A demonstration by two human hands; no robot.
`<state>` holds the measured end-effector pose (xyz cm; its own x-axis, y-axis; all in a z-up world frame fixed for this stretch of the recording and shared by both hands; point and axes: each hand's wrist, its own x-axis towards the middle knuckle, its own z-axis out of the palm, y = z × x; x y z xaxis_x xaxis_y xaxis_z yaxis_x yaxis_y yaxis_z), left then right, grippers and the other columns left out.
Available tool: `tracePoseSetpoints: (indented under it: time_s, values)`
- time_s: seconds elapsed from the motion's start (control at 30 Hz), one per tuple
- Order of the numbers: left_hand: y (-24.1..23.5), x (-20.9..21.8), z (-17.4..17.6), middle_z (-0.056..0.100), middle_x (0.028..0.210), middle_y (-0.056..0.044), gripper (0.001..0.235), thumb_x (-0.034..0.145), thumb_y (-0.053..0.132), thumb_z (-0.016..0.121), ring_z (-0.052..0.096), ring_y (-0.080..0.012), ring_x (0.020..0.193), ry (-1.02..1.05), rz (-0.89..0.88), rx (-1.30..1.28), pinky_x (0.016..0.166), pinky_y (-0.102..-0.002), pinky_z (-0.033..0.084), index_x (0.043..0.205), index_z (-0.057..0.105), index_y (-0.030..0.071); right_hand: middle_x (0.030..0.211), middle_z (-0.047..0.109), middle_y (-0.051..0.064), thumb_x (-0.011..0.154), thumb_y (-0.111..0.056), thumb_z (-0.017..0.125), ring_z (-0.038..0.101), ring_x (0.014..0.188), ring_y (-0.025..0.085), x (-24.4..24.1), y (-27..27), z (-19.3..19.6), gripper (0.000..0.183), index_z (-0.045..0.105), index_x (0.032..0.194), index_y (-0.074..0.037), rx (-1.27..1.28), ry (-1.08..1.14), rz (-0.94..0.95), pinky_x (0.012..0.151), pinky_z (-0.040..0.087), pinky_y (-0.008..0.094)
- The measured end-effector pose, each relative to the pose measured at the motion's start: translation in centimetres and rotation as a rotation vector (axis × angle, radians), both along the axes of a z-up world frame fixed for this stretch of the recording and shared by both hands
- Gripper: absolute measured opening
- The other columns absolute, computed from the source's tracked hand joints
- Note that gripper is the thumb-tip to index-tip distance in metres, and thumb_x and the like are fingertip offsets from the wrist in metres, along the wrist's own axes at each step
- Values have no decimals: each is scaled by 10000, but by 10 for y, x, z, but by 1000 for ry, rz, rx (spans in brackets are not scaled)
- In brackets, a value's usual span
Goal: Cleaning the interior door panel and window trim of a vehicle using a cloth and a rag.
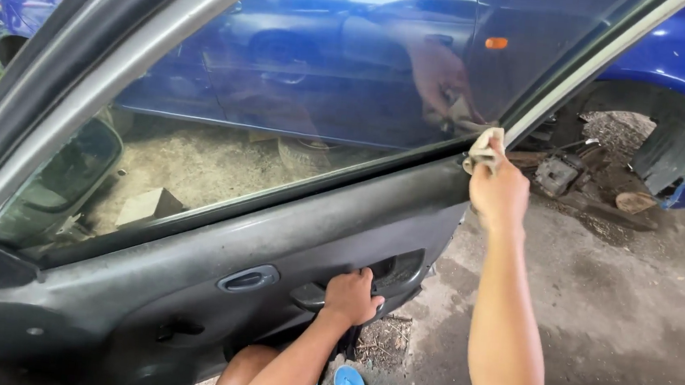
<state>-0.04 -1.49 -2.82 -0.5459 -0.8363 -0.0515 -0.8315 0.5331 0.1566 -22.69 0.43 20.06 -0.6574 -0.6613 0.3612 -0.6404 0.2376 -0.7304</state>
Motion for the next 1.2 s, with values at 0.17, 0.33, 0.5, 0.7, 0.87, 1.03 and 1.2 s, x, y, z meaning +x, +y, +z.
tracePoseSetpoints:
  time_s: [0.17,0.33,0.5,0.7,0.87,1.03,1.2]
  values:
    - [0,-2,-5,700,1141,-193,607,902,535,608,735,-387,972,21,14,-33,863,-474,568,1251,547,42,1070,731,285,968,-433,436,650,1134,475,10,14,5,506,730,1179,-79,221,54,14,1003,510,581]
    - [3,-2,1,698,1157,-204,621,897,550,604,730,-401,987,13,14,-19,867,-484,564,1250,540,43,990,748,283,975,-397,464,700,1041,482,11,17,-16,499,771,1085,-19,308,176,-10,928,556,569]
    - [1,1,1,697,1148,-195,591,908,521,590,730,-386,984,54,15,-22,857,-472,567,1250,551,40,1051,781,154,886,-627,467,719,1064,413,-4,26,-24,570,780,1109,-205,517,172,42,912,560,561]
    - [2,2,10,692,1105,-168,615,996,503,576,689,-378,928,2,-30,57,705,-483,556,1361,503,13,1064,693,329,1050,-388,533,628,1026,550,-43,-16,-74,485,662,1092,78,43,2,-139,900,483,575]
    - [10,0,18,687,1212,-216,665,945,517,561,723,-397,1017,-59,20,16,859,-483,574,1372,518,10,1186,502,219,931,-44,728,600,1061,471,-7,-71,-118,492,648,1416,-31,-800,485,-148,963,508,507]
    - [12,1,19,693,1204,-211,641,940,512,571,726,-399,1017,-45,27,26,851,-488,581,1345,539,16,1366,415,294,983,-68,692,564,1140,526,12,-58,-132,536,571,1505,-55,-773,457,-142,952,501,596]
    - [13,1,27,691,1174,-246,614,955,483,579,725,-417,998,-23,-3,22,834,-497,585,1317,556,-13,1398,494,284,1043,-154,586,529,1185,481,28,-53,-146,427,627,1460,-70,-762,667,-177,1002,408,540]
